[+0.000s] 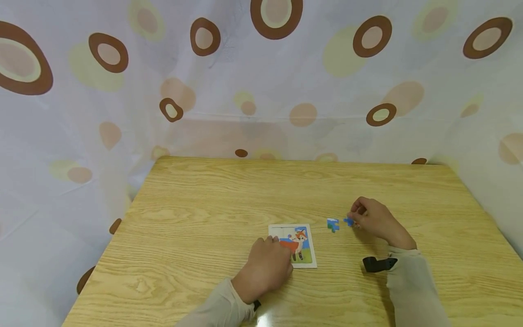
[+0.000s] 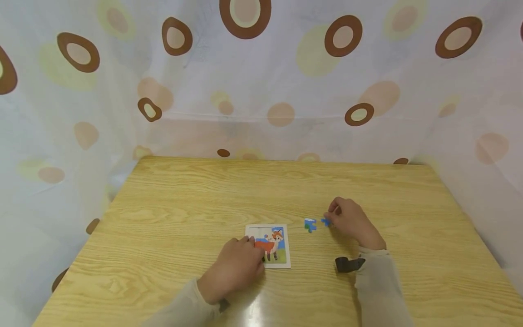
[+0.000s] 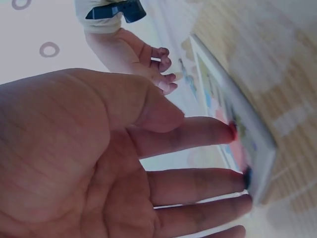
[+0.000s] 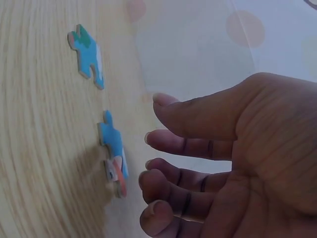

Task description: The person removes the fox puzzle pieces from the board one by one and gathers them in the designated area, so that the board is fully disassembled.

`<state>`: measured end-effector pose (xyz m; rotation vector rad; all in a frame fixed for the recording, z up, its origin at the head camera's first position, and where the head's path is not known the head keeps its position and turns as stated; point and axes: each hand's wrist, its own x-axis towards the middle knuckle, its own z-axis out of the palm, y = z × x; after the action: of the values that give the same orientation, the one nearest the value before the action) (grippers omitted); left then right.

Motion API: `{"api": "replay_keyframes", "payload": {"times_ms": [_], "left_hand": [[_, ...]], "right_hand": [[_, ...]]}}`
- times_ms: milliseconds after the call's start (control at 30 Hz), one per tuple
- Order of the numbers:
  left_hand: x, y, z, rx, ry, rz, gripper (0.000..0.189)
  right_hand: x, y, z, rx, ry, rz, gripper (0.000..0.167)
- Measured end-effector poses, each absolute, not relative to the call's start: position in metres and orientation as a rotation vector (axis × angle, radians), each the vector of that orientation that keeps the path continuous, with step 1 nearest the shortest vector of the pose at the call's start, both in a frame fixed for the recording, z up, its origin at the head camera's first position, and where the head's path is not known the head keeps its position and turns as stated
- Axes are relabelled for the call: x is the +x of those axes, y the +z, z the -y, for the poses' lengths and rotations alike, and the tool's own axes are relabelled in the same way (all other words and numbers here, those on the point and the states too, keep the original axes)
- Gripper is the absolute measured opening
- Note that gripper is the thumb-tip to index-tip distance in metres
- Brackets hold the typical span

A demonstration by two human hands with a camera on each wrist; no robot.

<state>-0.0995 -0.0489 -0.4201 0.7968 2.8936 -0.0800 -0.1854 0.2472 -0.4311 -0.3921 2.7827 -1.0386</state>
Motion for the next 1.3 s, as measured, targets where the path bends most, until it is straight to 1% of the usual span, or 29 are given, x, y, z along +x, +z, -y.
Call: {"api": "replay_keyframes", "payload": {"times_ms": [100, 267, 467, 500, 567, 700, 800, 1000, 1300], "left_hand": [[-0.099, -0.419, 0.051, 0.776, -0.107, -2.923, 0.024], [-0.099, -0.419, 0.053, 0.789, -0.087, -2.994, 0.036], [-0.102, -0.423, 0.056, 0.868, -0.103, -3.094, 0.033], [-0.103, -0.424, 0.056, 0.876, -0.103, -3.096, 0.035], [-0.105, -0.426, 0.057, 0.874, -0.072, -3.090, 0.046], [-0.113, -0.432, 0.060, 0.845, 0.013, -3.046, 0.077], [-0.119, -0.436, 0.061, 0.848, 0.048, -3.013, 0.087], [-0.127, -0.443, 0.065, 0.885, 0.073, -2.958, 0.089], [-0.131, -0.446, 0.068, 0.884, 0.136, -2.935, 0.086]], "right_hand": [[-0.185, -0.429, -0.245, -0.411, -1.013, -2.802, 0.016], [-0.186, -0.425, -0.240, -0.443, -0.996, -2.815, 0.015], [-0.183, -0.423, -0.223, -0.502, -1.019, -2.762, 0.014], [-0.183, -0.423, -0.219, -0.526, -1.023, -2.753, 0.014], [-0.181, -0.424, -0.209, -0.579, -1.034, -2.731, 0.011], [-0.179, -0.428, -0.186, -0.714, -1.063, -2.727, 0.005], [-0.178, -0.432, -0.169, -0.806, -1.076, -2.731, 0.005], [-0.178, -0.442, -0.151, -0.884, -1.046, -2.679, 0.007], [-0.177, -0.450, -0.145, -0.897, -0.975, -2.688, 0.008]]}}
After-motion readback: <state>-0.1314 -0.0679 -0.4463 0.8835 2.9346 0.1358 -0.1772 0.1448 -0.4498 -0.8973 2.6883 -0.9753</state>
